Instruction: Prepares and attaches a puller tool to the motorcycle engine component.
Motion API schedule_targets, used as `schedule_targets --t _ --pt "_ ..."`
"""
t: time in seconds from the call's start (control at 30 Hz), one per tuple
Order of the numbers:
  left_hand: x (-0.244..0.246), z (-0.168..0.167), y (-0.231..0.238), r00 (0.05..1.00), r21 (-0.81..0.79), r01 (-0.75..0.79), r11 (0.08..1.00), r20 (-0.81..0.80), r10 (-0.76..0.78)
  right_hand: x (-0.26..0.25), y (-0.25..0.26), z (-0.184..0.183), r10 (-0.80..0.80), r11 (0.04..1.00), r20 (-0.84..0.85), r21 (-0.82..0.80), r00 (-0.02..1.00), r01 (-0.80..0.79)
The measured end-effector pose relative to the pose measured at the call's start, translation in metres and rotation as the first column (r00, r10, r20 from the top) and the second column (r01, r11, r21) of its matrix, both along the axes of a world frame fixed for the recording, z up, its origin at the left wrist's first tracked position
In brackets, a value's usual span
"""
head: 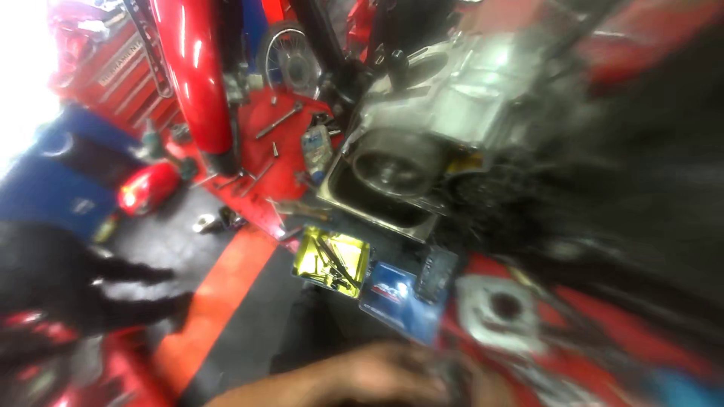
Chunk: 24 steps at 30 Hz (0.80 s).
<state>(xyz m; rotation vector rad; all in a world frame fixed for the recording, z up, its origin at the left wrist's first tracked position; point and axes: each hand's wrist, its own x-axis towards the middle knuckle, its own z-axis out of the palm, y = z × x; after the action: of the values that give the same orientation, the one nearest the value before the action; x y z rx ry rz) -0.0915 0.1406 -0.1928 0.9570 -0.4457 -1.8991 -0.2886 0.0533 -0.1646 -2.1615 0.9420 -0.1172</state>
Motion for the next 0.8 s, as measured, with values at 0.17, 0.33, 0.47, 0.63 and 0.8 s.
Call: schedule_targets --t 0.17,0.33,0.47,0.63,0.8 --pt "0.114 0.007 0.084 0.972 0.137 -0.179 0.974 0.179 0.153 0.102 0.016 0.012 0.136 0.907 -0.061 0.409 0.989 -0.099" --pt "0.220 -0.008 0.159 0.878 0.222 -0.460 0.860 -0.028 0.478 0.143 -0.027 -0.016 -0.189 0.949 -0.240 0.205 0.952 0.240" --pt "0.299 -0.010 0.185 0.864 0.214 -0.475 0.854 -0.073 0.499 0.198 -0.031 -0.008 -0.106 0.956 -0.507 0.183 0.855 0.227" --pt "0.352 -0.014 0.191 0.946 0.258 -0.297 0.919 -0.050 0.320 0.273 -0.025 -0.039 -0.052 0.989 -0.670 0.069 0.740 0.132" --pt "0.332 -0.020 0.187 0.912 0.231 -0.395 0.889 -0.019 0.410 0.332 -0.014 -0.102 0.117 0.992 -0.728 0.112 0.675 -0.052"
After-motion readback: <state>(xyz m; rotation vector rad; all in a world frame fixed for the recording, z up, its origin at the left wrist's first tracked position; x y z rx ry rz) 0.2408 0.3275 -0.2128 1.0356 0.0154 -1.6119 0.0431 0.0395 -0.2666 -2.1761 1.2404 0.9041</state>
